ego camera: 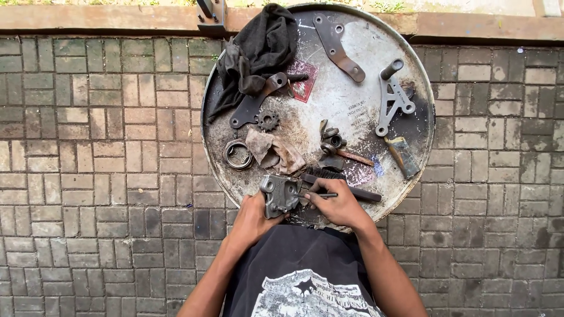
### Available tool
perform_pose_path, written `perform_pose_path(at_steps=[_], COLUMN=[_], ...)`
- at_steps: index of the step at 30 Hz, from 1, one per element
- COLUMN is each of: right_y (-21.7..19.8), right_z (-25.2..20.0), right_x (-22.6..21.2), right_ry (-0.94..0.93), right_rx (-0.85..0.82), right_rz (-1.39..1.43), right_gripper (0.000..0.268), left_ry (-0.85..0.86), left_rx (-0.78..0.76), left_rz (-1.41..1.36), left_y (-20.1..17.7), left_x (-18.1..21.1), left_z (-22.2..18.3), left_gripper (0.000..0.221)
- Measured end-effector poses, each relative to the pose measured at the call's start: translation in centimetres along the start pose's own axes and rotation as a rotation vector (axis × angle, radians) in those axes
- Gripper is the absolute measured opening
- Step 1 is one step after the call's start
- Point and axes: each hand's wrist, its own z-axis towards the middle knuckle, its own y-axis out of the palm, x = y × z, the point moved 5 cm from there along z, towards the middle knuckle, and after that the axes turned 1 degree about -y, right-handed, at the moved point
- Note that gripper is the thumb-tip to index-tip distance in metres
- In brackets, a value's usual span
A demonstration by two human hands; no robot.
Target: Cleaning a small metal mechanical component using a metal pick tool to remove debris from holes and crevices.
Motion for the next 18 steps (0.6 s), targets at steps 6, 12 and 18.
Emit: perform_pose_path(at_steps=[6,12,18], right_y=[0.5,1.2,0.4], right_z=[0.4,0.9,0.5], right_x=[0.0,0.3,0.6], right_ry=[0.048,0.041,0.028], right_rx=[0.016,0.052,0.006], right_rz=[0.093,0.136,0.109], right_gripper=[0.011,0.012,0.012], left_ry=[-0.025,0.013,-0.184], left_rx=[-0.006,-0.011,-0.068], left_rz=[0.019,0.041,0.09], left_y=[-1.6,0.2,-2.0], left_x=[3.2,-0.5,2.8], left_z=[-0.1,0.2,0.3], left_gripper=[0.043,0.043,0.041])
